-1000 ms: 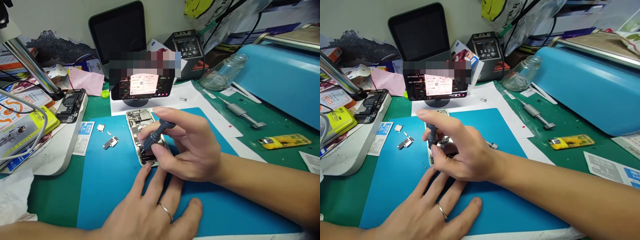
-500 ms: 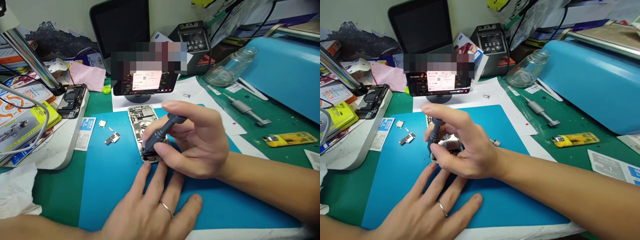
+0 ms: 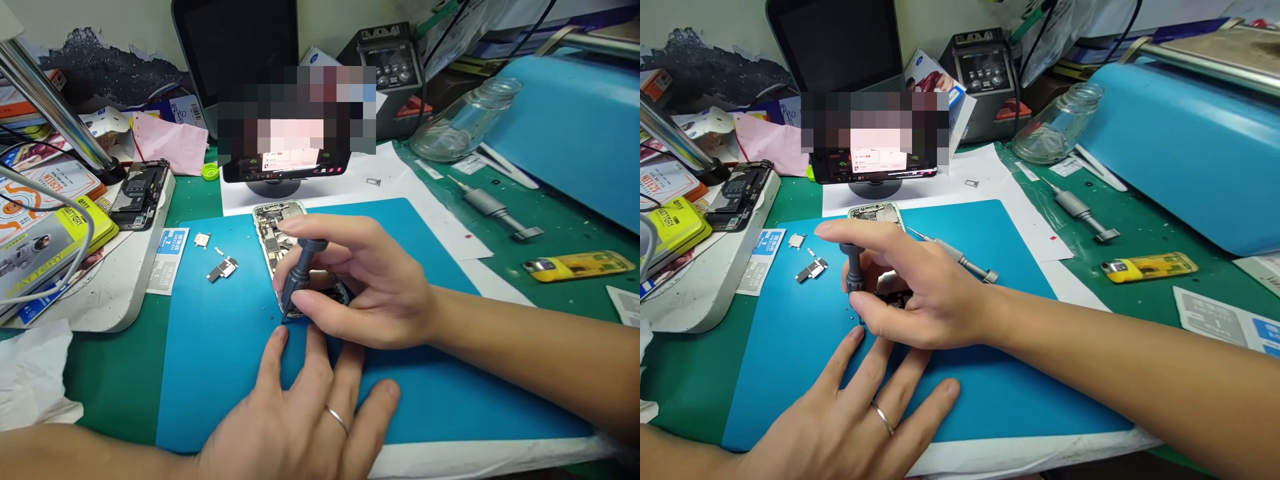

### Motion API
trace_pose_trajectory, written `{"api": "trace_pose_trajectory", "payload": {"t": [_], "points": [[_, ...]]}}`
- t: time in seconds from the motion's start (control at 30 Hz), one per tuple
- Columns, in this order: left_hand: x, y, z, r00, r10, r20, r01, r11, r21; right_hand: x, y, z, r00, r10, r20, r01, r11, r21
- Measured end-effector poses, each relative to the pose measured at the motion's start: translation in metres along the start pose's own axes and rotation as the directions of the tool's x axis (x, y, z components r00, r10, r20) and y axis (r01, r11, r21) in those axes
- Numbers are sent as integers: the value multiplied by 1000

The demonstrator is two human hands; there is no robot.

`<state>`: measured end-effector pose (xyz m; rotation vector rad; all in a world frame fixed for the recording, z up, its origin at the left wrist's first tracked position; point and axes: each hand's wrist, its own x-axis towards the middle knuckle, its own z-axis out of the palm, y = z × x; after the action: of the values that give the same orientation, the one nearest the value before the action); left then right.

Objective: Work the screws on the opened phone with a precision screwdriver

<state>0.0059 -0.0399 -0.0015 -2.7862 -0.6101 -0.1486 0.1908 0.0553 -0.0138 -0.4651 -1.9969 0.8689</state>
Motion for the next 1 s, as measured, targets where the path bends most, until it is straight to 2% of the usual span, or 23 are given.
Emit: {"api": "trace_pose_trajectory", "payload": {"t": [0.3, 0.4, 0.53, 0.63, 0.77, 0.9, 1.0], "points": [[1, 0, -2, 999, 7, -40, -4, 997, 72, -2, -1, 1, 987, -31, -159, 30, 1000, -5], [-1, 0, -3, 999, 15, -44, -11, 997, 79, 0, -2, 1, 962, -54, -269, 38, 997, -65], [-3, 0, -1, 999, 3, -35, -1, 999, 52, 4, 0, -2, 909, -162, -385, 92, 977, -194], [-4, 1, 2, 1000, 11, -16, -11, 1000, 3, 2, 3, -4, 906, -217, -364, 129, 959, -252], [-3, -1, 7, 1000, 14, -8, -15, 998, -63, -1, 4, -5, 911, -278, -304, 139, 902, -409], [0, -6, 7, 1000, 21, 4, -19, 978, -208, 9, -2, -10, 845, -456, -278, 284, 825, -489], [1, -8, 5, 998, 10, 61, 10, 943, -333, 17, -5, -14, 808, -513, -289, 302, 782, -545]]}}
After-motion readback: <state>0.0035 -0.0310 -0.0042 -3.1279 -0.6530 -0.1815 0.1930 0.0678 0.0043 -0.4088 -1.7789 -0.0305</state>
